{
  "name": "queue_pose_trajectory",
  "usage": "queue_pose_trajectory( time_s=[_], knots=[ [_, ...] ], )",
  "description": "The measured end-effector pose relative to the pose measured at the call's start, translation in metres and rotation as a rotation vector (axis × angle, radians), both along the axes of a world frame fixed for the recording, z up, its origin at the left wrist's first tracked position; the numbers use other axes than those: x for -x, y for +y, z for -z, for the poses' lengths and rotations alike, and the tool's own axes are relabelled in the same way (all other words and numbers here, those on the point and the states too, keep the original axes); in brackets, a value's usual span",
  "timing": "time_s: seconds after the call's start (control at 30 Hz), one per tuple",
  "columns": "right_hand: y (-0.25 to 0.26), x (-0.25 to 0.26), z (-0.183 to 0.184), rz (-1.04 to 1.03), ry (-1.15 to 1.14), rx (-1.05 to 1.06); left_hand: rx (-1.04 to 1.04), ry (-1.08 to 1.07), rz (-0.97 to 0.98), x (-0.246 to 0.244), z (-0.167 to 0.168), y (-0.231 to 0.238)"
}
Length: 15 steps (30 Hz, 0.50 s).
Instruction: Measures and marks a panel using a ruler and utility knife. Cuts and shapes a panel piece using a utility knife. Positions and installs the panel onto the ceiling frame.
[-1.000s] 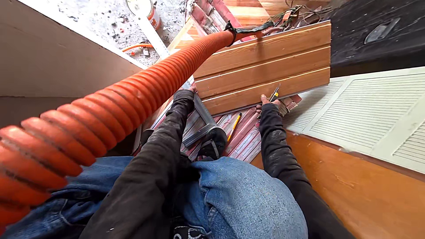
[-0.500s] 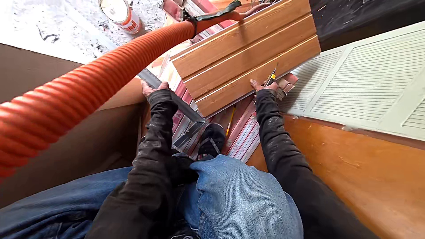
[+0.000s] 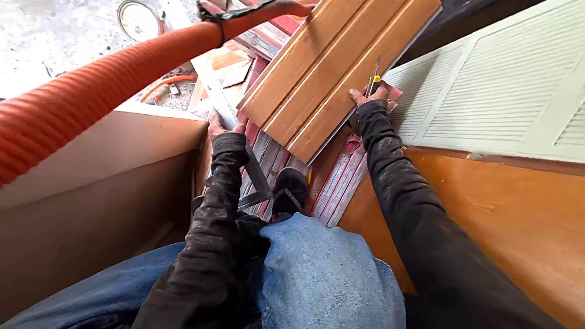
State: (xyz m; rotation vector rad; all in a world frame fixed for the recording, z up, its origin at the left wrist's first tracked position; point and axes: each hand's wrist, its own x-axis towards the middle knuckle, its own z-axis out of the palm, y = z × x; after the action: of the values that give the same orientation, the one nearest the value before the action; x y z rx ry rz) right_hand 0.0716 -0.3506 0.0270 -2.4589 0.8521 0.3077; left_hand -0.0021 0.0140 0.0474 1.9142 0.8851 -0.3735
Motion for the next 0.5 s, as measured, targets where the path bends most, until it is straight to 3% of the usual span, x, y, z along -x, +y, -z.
queue_pose_trajectory(
  time_s=[0.13,0.33,0.43,0.5],
  knots=[
    [-0.013,-0.02,-0.003,-0.057,-0.023,-0.062,-0.099,0.069,0.322,0.014,-0.008,-0.005],
    [-0.028,-0.047,0.004,-0.1,0.019,-0.103,-0.188,0.056,0.467,0.059,-0.015,-0.041],
    [-0.032,-0.059,0.002,-0.137,0.041,-0.11,-0.191,-0.092,0.595,0.062,-0.014,-0.06],
    [-0.036,-0.064,0.008,-0.144,0.018,-0.126,-0.168,-0.061,0.681,0.048,-0.016,-0.075]
  ],
)
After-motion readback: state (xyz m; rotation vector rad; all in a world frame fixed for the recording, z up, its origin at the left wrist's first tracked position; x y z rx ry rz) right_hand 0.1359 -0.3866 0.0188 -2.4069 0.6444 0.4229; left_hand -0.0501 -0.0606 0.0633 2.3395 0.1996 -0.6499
